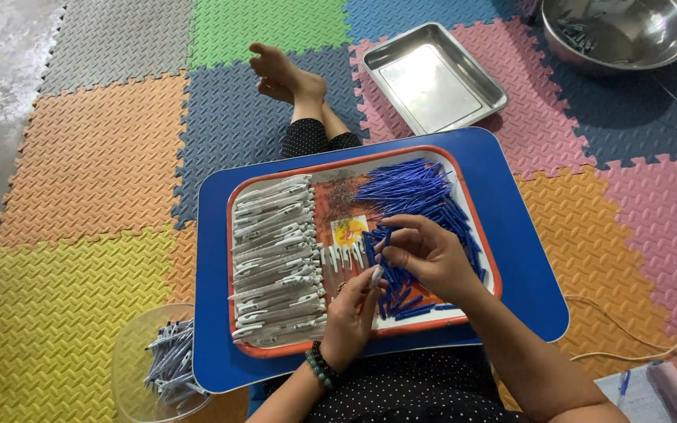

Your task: Assembling pens by manually inserting blue ink refills into white pen barrels.

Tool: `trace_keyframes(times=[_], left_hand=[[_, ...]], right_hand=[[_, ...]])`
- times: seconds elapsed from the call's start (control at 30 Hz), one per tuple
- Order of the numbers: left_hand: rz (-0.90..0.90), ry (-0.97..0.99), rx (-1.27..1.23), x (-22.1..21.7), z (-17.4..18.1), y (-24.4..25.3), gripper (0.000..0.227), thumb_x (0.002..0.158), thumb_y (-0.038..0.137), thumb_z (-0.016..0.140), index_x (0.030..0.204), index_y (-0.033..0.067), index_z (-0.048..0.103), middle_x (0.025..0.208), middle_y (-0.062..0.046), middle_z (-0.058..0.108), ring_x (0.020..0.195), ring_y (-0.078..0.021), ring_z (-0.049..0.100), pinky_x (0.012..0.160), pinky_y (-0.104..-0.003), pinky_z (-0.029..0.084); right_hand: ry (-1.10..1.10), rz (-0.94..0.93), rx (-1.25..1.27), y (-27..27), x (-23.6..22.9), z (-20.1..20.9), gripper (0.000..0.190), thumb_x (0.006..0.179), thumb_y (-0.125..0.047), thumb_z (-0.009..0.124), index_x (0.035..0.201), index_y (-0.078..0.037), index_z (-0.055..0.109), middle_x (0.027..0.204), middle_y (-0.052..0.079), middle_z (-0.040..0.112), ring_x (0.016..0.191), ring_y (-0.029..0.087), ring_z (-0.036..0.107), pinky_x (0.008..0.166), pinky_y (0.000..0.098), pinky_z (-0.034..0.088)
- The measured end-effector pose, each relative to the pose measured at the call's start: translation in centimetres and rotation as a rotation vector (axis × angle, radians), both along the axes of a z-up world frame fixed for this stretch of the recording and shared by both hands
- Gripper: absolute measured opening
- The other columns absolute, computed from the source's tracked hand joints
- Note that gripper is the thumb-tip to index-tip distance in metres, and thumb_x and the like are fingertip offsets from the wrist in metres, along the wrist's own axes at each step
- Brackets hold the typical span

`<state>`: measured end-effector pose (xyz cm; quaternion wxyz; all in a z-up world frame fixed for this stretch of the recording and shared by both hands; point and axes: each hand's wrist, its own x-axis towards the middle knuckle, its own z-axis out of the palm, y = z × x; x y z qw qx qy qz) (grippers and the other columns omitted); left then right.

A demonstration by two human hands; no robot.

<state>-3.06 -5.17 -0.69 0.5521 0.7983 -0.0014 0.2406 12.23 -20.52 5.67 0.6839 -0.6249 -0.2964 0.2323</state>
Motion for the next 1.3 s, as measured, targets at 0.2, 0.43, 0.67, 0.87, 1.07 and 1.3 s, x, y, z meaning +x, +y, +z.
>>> trace_keyframes(times=[0.2, 0.43, 0.67, 0.87, 1.07, 1.3], left_hand=[[0.024, 0.02, 0.005, -0.3, 0.2, 0.1, 0.041, 0.109, 0.006, 0.067, 0.15, 0.0007, 0.063, 0.119, -0.014, 0.083, 0.097, -0.0201, 0.083, 0.081, -0.03, 0.071], [0.026, 0.032, 0.019, -0.3, 0.3, 0.0, 0.042, 0.109, 0.009, 0.068, 0.15, 0.0007, 0.063, 0.119, -0.015, 0.084, 0.097, -0.0203, 0.084, 0.081, -0.03, 0.073], [0.029, 0.045, 0.043, -0.2, 0.5, 0.3, 0.045, 0.105, 0.001, 0.07, 0.15, 0.0014, 0.066, 0.113, -0.011, 0.084, 0.08, -0.0138, 0.076, 0.067, -0.026, 0.064], [0.018, 0.074, 0.028, 0.3, 1.4, 1.1, 0.042, 0.103, -0.001, 0.071, 0.145, 0.0009, 0.071, 0.116, -0.011, 0.086, 0.08, -0.0128, 0.076, 0.065, -0.024, 0.063], [0.025, 0.178, -0.034, 0.5, 2.9, 2.2, 0.035, 0.104, 0.01, 0.074, 0.138, 0.0039, 0.077, 0.109, -0.008, 0.089, 0.077, -0.0103, 0.078, 0.062, -0.022, 0.061], [-0.033, 0.286, -0.116, 0.3, 3.6, 2.9, 0.032, 0.105, 0.006, 0.071, 0.136, 0.0031, 0.08, 0.107, -0.006, 0.088, 0.078, -0.0097, 0.074, 0.065, -0.024, 0.059]], right_hand=[[-0.043, 0.034, 0.024, -0.1, -0.6, 0.5, 0.051, 0.1, -0.002, 0.077, 0.15, -0.007, 0.064, 0.113, 0.013, 0.085, 0.098, 0.017, 0.084, 0.088, 0.0297, 0.071], [-0.041, 0.006, -0.003, -0.2, -0.7, 0.7, 0.05, 0.098, -0.001, 0.08, 0.146, -0.007, 0.067, 0.109, 0.012, 0.086, 0.097, 0.015, 0.083, 0.089, 0.0282, 0.071], [-0.027, -0.051, -0.031, -0.2, -0.3, 0.0, 0.036, 0.096, -0.001, 0.083, 0.13, -0.005, 0.073, 0.106, 0.012, 0.087, 0.096, 0.016, 0.085, 0.088, 0.0272, 0.071], [-0.052, -0.119, -0.07, -0.3, 0.5, 0.3, 0.023, 0.1, -0.004, 0.079, 0.122, -0.003, 0.076, 0.094, 0.01, 0.082, 0.08, 0.013, 0.079, 0.074, 0.025, 0.067], [0.002, -0.135, -0.112, -0.5, 1.5, 0.3, 0.013, 0.103, -0.01, 0.077, 0.112, 0.0, 0.074, 0.089, 0.015, 0.084, 0.08, 0.019, 0.086, 0.073, 0.0273, 0.071], [0.077, -0.079, -0.176, -0.5, 1.6, 0.2, 0.013, 0.101, -0.012, 0.08, 0.102, 0.001, 0.078, 0.083, 0.016, 0.086, 0.072, 0.018, 0.082, 0.068, 0.0267, 0.067]])
